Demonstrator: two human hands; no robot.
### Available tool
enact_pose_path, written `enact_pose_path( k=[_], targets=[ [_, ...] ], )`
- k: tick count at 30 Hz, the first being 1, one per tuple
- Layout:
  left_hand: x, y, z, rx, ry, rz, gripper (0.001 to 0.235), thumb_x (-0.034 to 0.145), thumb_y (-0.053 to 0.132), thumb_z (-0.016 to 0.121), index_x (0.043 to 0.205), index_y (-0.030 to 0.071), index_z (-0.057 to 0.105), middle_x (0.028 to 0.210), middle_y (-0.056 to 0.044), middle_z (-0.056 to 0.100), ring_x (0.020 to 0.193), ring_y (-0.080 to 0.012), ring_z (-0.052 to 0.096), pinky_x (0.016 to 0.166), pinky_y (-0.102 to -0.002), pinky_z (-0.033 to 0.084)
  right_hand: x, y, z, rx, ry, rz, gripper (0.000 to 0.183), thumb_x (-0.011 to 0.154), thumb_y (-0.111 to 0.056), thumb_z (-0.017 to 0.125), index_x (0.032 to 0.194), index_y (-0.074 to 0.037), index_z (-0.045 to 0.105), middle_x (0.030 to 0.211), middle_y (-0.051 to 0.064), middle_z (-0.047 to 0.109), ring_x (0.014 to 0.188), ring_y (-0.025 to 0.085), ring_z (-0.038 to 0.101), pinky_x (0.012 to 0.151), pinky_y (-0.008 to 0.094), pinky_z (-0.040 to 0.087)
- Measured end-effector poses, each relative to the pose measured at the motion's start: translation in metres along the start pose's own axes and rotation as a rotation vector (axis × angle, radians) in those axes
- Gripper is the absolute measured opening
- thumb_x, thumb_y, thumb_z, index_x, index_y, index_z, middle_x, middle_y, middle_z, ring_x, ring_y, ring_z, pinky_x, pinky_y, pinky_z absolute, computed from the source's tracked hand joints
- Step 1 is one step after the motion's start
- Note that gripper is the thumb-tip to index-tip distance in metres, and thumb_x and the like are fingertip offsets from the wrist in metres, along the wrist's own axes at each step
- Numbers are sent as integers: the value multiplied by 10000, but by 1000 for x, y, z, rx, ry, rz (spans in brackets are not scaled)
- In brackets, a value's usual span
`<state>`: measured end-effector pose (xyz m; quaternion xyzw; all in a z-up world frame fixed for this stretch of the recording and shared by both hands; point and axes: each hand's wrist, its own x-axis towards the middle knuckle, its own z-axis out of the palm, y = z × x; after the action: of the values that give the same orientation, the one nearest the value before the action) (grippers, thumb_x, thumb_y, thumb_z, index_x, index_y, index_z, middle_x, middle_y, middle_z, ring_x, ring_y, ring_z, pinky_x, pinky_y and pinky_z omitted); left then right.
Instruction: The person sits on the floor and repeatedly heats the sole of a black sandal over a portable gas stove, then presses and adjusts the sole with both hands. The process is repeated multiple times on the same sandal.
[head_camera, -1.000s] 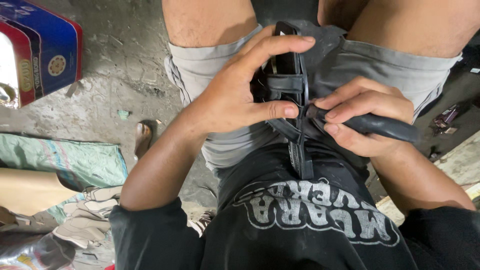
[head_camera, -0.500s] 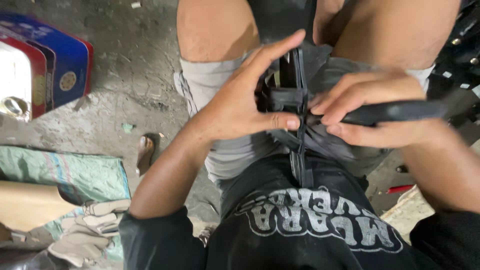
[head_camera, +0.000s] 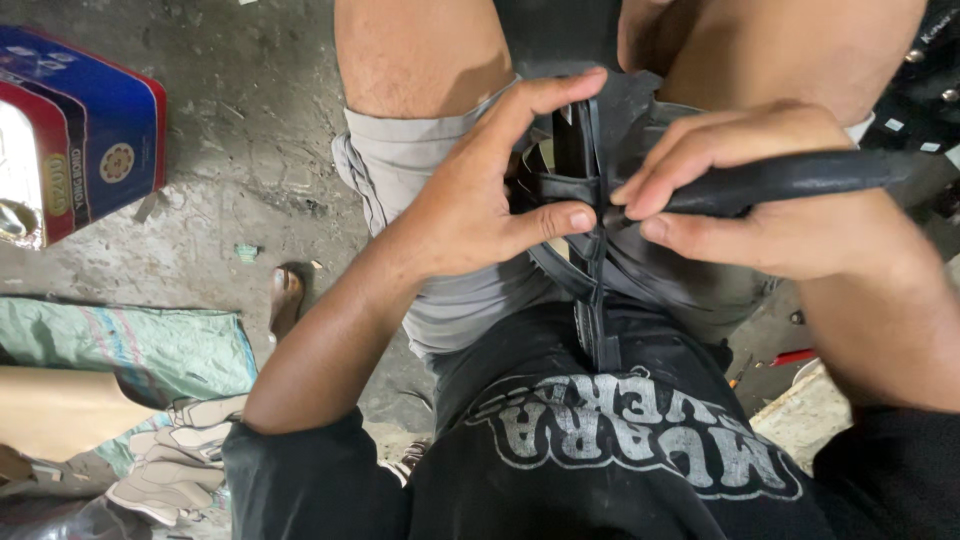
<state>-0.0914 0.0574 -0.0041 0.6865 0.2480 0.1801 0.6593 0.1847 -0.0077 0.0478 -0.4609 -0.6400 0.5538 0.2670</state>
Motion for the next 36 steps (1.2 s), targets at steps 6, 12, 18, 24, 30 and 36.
enact_pose_path(
  k=[6,12,18,24,30,36],
  targets=[
    [4,10,-8,-78,14,123,698,1089,259,801,1599,121,344,1614,-62,408,1492,-198,382,1275,-328,325,-2,-5,7,46,185,-262,110,837,-14,743,921,4,674,966,180,708,926,258,755,857,312,624],
    [1,18,3,-325,31,37,644,1106,156,808,1602,120,400,1559,-34,374,1431,-140,432,1223,-296,411,-19,10,30,63,429,-278,154,834,-43,773,936,1,665,986,186,710,886,226,739,792,260,602],
    [-2,21,15,-287,49,60,657,1055,199,878,1562,151,462,1518,-19,383,1413,-123,454,1224,-275,399,-28,9,31,91,371,-219,141,806,-54,793,903,-4,705,960,181,736,859,212,754,794,278,615],
    [1,28,24,-175,26,64,638,971,230,920,1479,163,541,1524,-36,457,1389,-156,500,1191,-281,438,-26,-18,0,-11,77,-257,142,782,-48,769,911,-14,719,959,170,726,967,288,751,945,389,599],
    [7,39,18,-213,-8,27,544,972,167,868,1432,131,578,1510,-49,484,1403,-174,547,1191,-307,507,-25,-9,10,53,226,-377,112,818,-79,783,878,-28,703,955,163,715,948,300,767,858,370,654],
    [6,37,25,-262,22,16,517,992,129,886,1425,124,604,1479,-36,487,1340,-138,539,1179,-301,531,-34,13,31,-23,385,-536,117,825,-82,784,876,-10,706,938,175,696,946,356,754,870,445,645]
  ],
)
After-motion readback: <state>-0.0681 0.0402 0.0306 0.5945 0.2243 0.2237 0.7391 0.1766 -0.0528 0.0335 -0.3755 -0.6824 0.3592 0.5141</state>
